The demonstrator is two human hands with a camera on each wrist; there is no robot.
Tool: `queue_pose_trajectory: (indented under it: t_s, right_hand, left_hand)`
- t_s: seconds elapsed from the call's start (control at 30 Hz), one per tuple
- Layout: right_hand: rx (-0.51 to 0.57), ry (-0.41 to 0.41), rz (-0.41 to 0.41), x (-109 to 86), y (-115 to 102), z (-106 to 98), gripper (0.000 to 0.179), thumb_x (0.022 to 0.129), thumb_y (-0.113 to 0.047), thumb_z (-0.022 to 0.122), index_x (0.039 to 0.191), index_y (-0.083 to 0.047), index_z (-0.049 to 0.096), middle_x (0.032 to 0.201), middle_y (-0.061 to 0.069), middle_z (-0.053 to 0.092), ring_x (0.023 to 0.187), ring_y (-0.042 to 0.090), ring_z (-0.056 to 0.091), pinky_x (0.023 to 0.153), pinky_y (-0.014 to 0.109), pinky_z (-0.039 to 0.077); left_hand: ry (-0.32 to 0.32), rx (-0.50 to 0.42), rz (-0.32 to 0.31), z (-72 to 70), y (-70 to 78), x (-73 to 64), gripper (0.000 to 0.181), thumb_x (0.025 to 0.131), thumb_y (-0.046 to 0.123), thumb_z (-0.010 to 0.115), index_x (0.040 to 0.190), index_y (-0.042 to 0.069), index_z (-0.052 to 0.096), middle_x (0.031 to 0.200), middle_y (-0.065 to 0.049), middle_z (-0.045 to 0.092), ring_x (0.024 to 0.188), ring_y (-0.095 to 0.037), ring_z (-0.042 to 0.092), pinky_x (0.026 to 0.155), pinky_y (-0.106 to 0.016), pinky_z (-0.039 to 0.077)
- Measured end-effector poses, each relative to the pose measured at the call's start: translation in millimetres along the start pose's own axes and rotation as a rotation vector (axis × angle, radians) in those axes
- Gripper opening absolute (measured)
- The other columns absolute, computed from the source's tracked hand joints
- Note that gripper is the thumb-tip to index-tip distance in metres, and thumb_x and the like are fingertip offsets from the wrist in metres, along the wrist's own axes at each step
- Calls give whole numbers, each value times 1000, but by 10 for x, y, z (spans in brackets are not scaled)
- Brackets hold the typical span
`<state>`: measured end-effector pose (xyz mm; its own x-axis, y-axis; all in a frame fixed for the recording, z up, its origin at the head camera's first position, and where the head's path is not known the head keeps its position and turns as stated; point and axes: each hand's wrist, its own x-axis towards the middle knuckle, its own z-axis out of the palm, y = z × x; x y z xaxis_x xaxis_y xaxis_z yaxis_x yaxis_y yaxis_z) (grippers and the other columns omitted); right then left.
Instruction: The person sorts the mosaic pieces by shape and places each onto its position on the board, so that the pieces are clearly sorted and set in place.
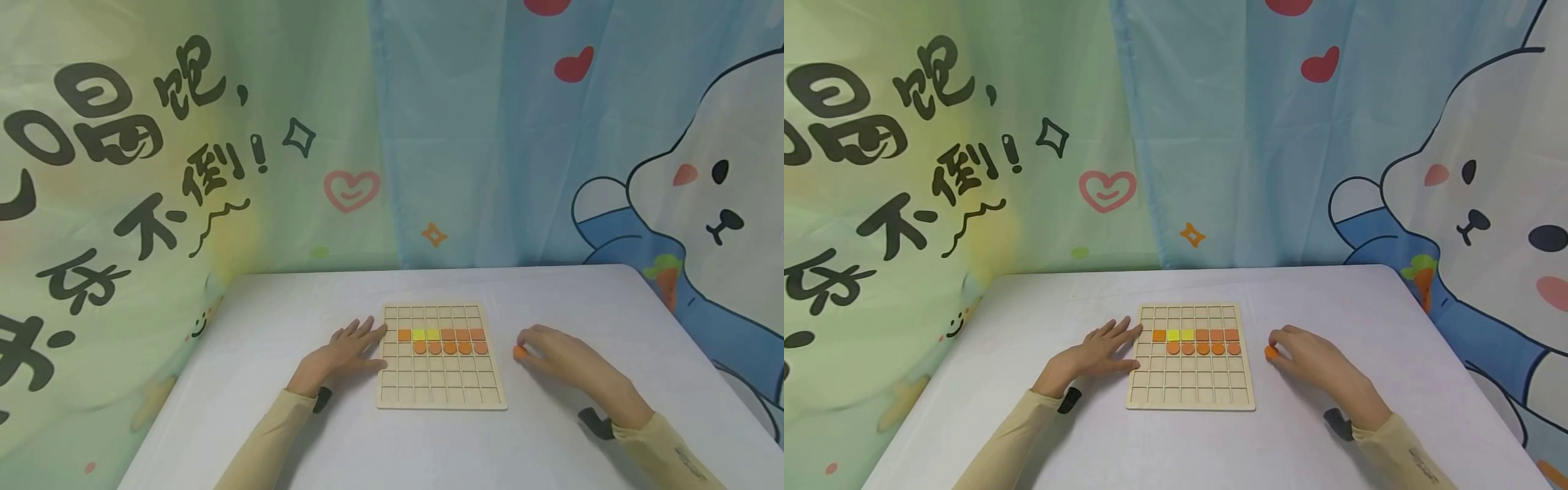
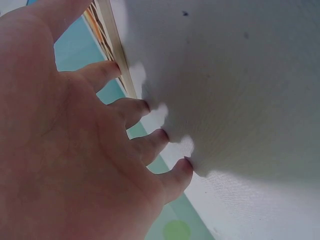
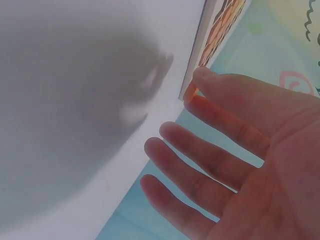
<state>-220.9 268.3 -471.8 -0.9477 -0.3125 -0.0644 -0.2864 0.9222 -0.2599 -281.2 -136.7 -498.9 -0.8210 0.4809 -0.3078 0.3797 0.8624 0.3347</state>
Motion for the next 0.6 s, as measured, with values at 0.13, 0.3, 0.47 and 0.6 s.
queue_pose_trajectory:
  t_s: [0.13, 0.3, 0.47, 0.6]
  right_hand:
    - [4, 6, -18, 39, -26, -1, 19, 93, -26, 71, 102, -9, 71, 98, 5, 71, 90, 22, 67, 81, 45, 58]
    - [-5, 49, -74, 79, -54, 2, 17, 93, -25, 71, 100, -9, 71, 96, 3, 71, 89, 21, 68, 80, 43, 58]
    - [-1, 58, -94, 130, -115, -8, 17, 93, -25, 72, 99, -10, 71, 98, 4, 71, 91, 21, 67, 82, 43, 58]
    - [1, 51, -101, 181, -180, -26, 18, 94, -26, 71, 101, -9, 71, 102, 5, 71, 96, 24, 68, 85, 44, 58]
  left_hand:
    - [1, -11, -4, 3, -10, 2, 81, 95, 63, 55, 161, 29, 23, 170, -8, 13, 157, -37, 8, 125, -60, 12]
    - [-1, -24, -12, 14, -20, 16, 80, 95, 63, 56, 161, 30, 24, 170, -7, 13, 157, -36, 8, 126, -59, 11]
    - [-2, -21, -18, 20, -14, 21, 81, 94, 63, 57, 161, 31, 24, 170, -7, 13, 157, -36, 8, 126, -59, 11]
    - [-3, -12, -23, 23, -15, 34, 81, 94, 63, 56, 161, 30, 24, 170, -7, 13, 157, -37, 9, 126, -59, 12]
